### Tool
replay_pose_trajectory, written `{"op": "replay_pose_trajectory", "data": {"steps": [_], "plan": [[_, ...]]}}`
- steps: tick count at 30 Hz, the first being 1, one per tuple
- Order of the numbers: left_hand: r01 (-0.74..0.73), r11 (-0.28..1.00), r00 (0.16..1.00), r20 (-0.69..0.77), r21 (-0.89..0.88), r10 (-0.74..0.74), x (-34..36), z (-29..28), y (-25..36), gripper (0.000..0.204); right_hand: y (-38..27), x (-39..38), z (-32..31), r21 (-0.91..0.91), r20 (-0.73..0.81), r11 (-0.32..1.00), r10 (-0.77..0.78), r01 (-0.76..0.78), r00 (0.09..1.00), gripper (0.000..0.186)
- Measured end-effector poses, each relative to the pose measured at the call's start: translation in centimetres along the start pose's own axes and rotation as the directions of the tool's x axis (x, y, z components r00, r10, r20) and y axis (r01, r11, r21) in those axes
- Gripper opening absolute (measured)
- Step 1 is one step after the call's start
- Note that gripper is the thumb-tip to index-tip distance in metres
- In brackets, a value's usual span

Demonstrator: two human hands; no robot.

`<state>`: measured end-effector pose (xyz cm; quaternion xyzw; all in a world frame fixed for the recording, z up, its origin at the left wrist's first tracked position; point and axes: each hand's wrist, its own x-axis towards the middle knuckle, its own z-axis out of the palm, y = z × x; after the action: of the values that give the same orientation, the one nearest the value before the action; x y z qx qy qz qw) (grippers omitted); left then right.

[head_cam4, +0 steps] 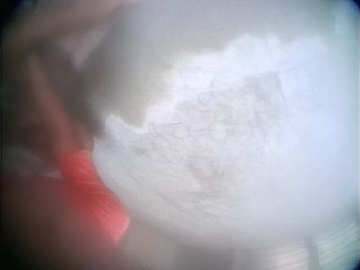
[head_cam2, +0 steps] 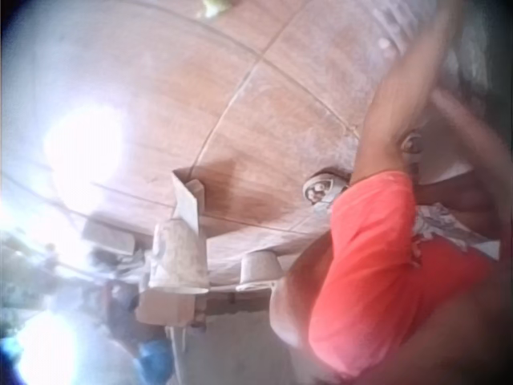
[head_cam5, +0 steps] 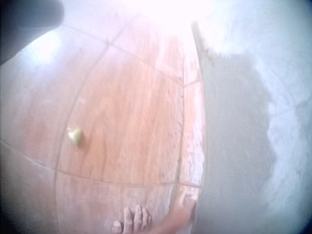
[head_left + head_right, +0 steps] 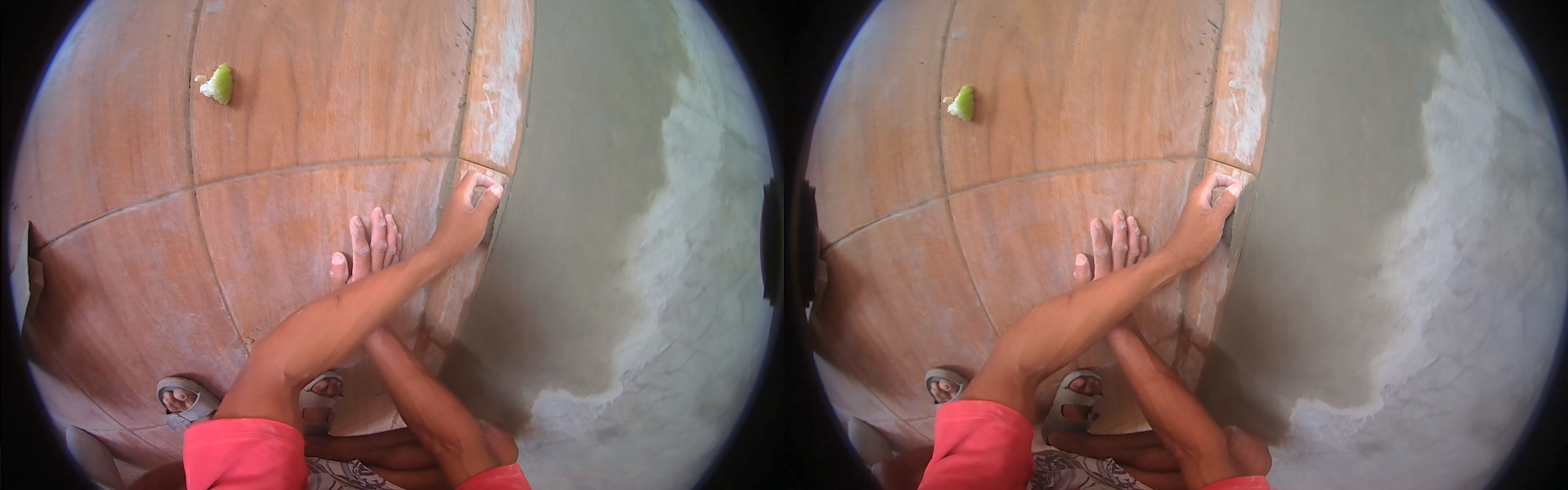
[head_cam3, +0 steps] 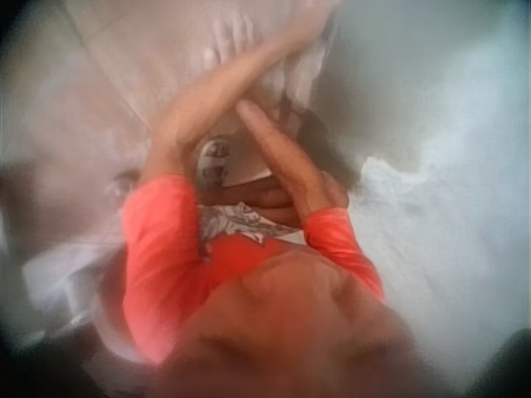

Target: The person applies a wet plaster-like substance to a wall using a small trowel, smoothing it along the edge where the wall meets a tiled floor. The person briefly pauses to scoop more material from a bucket before continuing to spread and smooth the surface.

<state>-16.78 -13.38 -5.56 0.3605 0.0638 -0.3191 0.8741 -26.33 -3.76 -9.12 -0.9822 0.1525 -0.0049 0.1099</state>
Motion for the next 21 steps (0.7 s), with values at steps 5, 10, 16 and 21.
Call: {"op": "replay_pose_trajectory", "data": {"steps": [5, 10, 16, 21], "plan": [[0.062, 0.976, 0.996, -0.046, -0.207, -0.073, 2.0, -2.4, 0.7, 0.032, 0.7, 0.1, 0.9, 0.032, -0.060, 0.998, -0.052, 0.054, 0.997, 0.055], [0.034, 0.988, 0.999, -0.030, -0.148, -0.039, 4.8, -2.4, 2.5, 0.031, 0.7, 0.1, 1.4, 0.031, -0.074, 0.996, -0.084, 0.087, 0.994, 0.056], [-0.128, 0.973, 0.991, -0.018, 0.190, 0.133, 3.3, 0.1, 2.4, 0.038, 0.7, 0.1, 0.5, -0.012, 0.021, 0.999, -0.040, 0.041, 0.999, 0.056], [-0.242, 0.893, 0.962, -0.028, 0.379, 0.272, 0.8, 4.6, 3.1, 0.043, -0.4, 0.3, -0.3, 0.005, 0.033, 0.999, -0.032, 0.032, 0.999, 0.054]]}}
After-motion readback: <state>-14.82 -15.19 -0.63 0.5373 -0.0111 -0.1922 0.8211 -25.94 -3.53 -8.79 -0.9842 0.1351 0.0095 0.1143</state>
